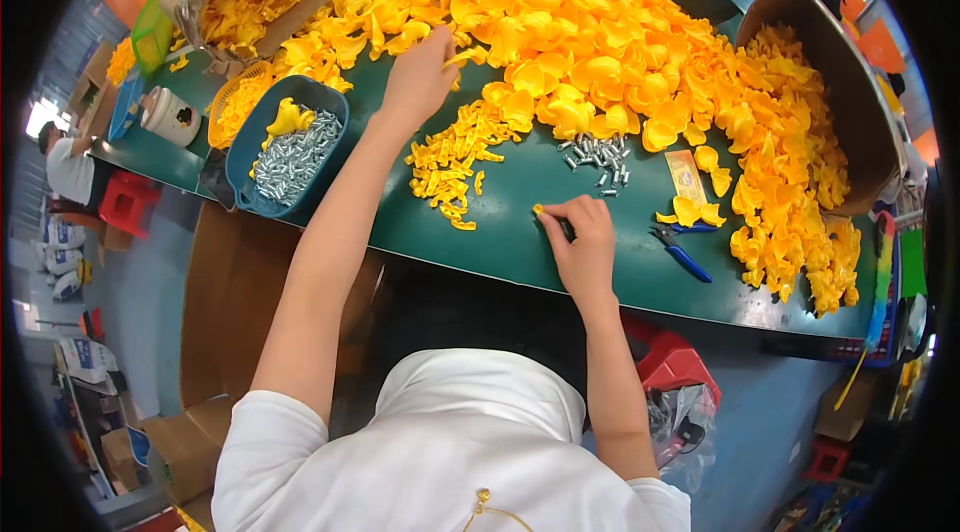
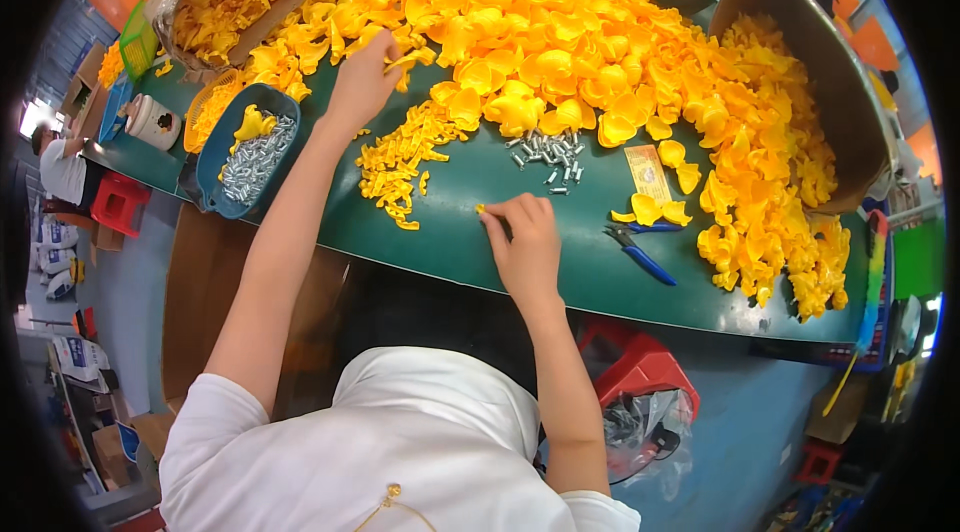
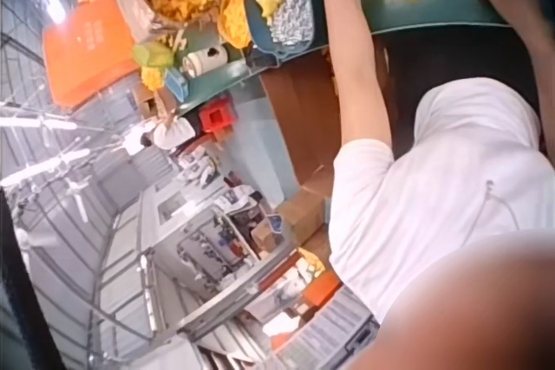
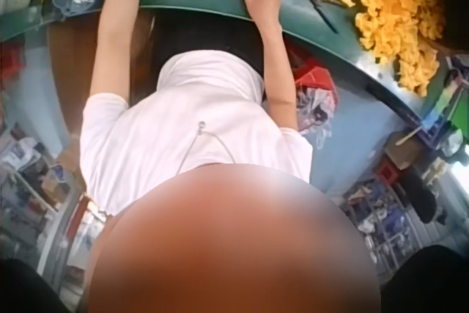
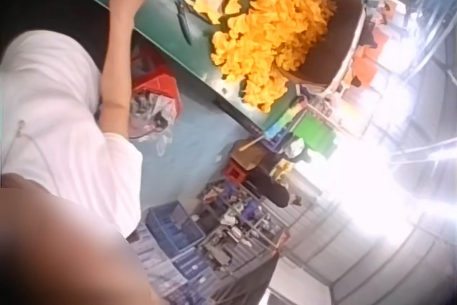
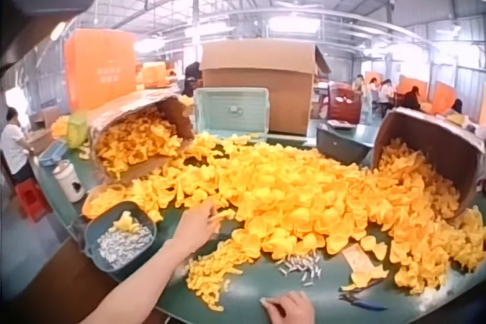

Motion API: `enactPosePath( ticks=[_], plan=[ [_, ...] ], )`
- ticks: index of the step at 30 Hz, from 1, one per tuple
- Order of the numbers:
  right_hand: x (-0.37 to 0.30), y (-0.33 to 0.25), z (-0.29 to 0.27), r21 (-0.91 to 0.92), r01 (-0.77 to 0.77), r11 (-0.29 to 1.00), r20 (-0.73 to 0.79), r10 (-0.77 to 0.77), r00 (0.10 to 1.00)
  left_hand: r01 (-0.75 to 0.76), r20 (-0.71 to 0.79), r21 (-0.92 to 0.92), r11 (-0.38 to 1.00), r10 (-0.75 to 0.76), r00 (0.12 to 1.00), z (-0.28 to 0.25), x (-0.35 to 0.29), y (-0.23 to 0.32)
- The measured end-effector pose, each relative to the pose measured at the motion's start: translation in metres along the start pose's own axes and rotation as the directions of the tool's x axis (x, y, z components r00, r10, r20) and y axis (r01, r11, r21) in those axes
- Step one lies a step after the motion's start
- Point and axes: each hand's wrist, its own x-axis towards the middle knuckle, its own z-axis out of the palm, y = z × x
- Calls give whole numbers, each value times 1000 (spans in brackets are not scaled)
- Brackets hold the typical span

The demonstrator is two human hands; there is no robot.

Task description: Assembling plastic toy ducks by fitting components and screws together on a factory workbench.

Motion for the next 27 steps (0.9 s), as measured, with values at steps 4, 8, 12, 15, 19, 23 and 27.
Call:
enactPosePath(
  ticks=[4, 8, 12, 15, 19, 23, 27],
  plan=[
    [4, -12, -8, 126, -138, 982, -65, 147, 987, 278, 195, -771, 573, -203, 959, 11, -67, 16],
    [2, -37, -12, 381, -213, 900, -63, 255, 965, 359, 325, -900, 248, -167, 931, 14, -129, 55],
    [-7, -44, -15, 511, -265, 818, -16, 317, 948, 452, 423, -876, 168, -184, 887, 24, -161, 68],
    [-18, -39, -15, 614, -328, 718, 5, 412, 911, 329, 311, -943, 55, -213, 926, 28, -170, 76],
    [-33, -41, -12, 645, -349, 680, -5, 461, 887, 323, 308, -946, 32, -228, 924, 34, -176, 84],
    [-34, -49, -4, 553, -343, 759, -59, 446, 893, 275, 274, -961, -31, -241, 931, 33, -188, 98],
    [-36, -45, -3, 451, -314, 835, -134, 412, 901, 240, 227, -968, 69, -151, 962, 37, -197, 100]
  ],
)
